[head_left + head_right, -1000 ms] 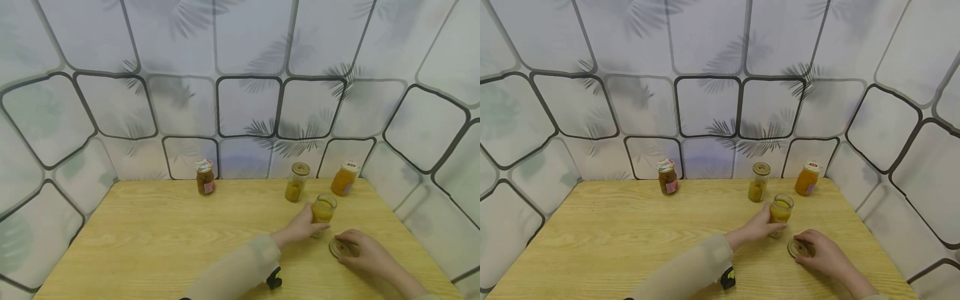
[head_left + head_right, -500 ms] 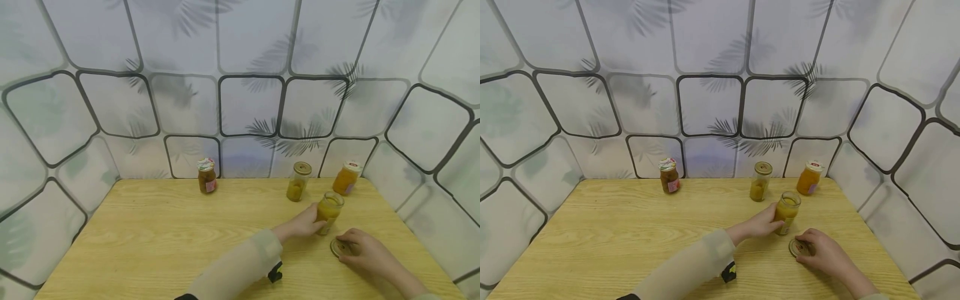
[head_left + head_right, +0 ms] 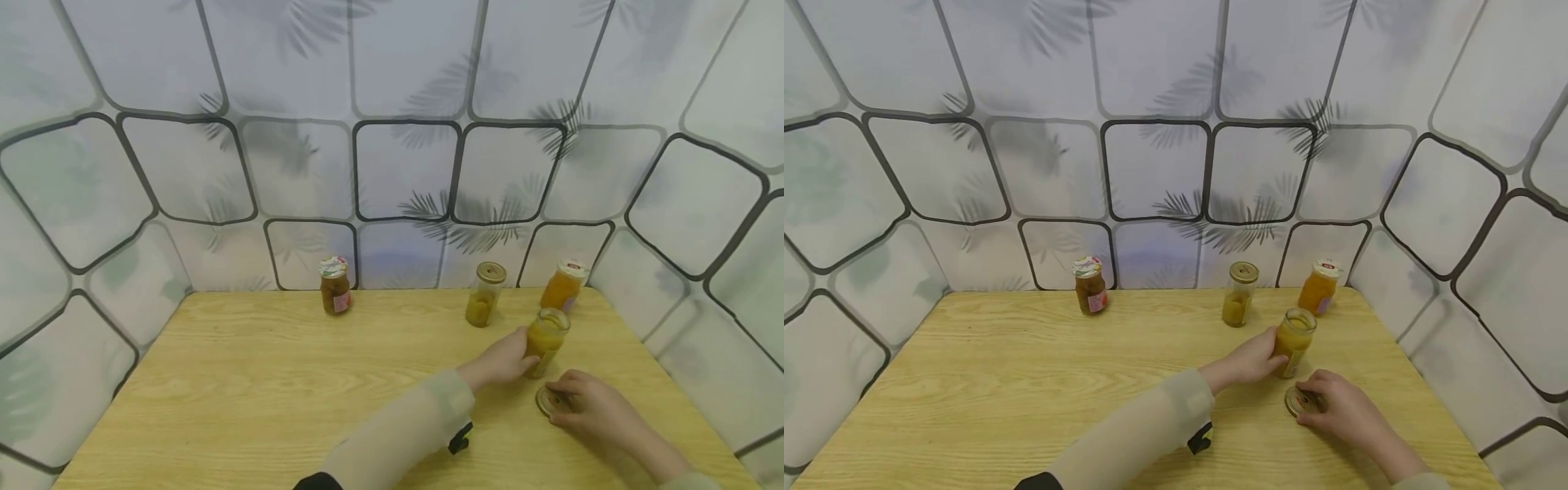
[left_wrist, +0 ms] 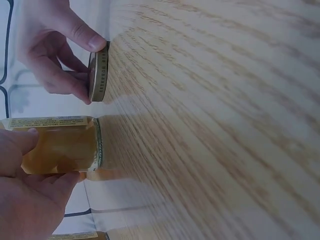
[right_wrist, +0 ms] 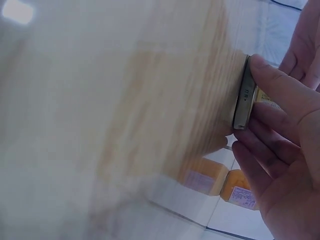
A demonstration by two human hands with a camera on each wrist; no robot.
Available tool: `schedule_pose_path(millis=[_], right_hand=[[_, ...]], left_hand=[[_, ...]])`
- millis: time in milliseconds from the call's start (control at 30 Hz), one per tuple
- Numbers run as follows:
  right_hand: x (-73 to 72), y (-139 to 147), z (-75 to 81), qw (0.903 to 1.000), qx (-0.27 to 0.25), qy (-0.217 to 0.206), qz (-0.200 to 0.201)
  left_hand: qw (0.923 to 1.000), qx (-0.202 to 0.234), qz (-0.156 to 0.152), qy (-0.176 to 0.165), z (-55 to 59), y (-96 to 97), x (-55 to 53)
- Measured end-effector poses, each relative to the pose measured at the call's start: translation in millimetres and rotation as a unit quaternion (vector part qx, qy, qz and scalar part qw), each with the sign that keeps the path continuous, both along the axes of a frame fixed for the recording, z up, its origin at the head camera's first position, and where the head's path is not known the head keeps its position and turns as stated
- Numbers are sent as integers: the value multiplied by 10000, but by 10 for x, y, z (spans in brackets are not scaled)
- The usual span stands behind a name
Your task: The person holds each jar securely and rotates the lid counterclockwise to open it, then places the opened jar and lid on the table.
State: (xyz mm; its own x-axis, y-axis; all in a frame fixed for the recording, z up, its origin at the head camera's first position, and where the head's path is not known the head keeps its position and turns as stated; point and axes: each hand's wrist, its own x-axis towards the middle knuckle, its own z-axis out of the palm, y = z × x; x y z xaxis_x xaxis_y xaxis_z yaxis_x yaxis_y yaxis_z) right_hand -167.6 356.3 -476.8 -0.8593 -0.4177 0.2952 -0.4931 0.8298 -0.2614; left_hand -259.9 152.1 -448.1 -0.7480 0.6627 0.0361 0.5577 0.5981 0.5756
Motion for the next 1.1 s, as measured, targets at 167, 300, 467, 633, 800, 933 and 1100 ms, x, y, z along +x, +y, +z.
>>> schedule_pose_path(millis=[167, 300, 467, 633, 800, 933, 1100], right_hand=[[-6, 6, 13, 9999, 96, -108, 22], [-3, 0, 31, 9995, 154, -267, -41], [-4, -9, 44, 9993, 177, -321, -42], [-10, -25, 59, 9996, 202, -180, 47], [-10, -35, 71, 9992, 219, -333, -55], [-11, -43, 78, 9985, 252, -450, -174], [-16, -41, 75, 9980, 347, -468, -252]], left_hand=[[9998, -60, 185, -34, 3, 40, -9], [9993, 0, 339, -123, -4, 61, -7], [9991, 79, 383, -144, -4, 71, -15], [9988, 82, 457, -165, 6, 73, -16], [9984, 62, 530, -183, 22, 77, -11], [9983, 38, 553, -190, 35, 78, -3], [9982, 52, 551, -213, 56, 74, 10]])
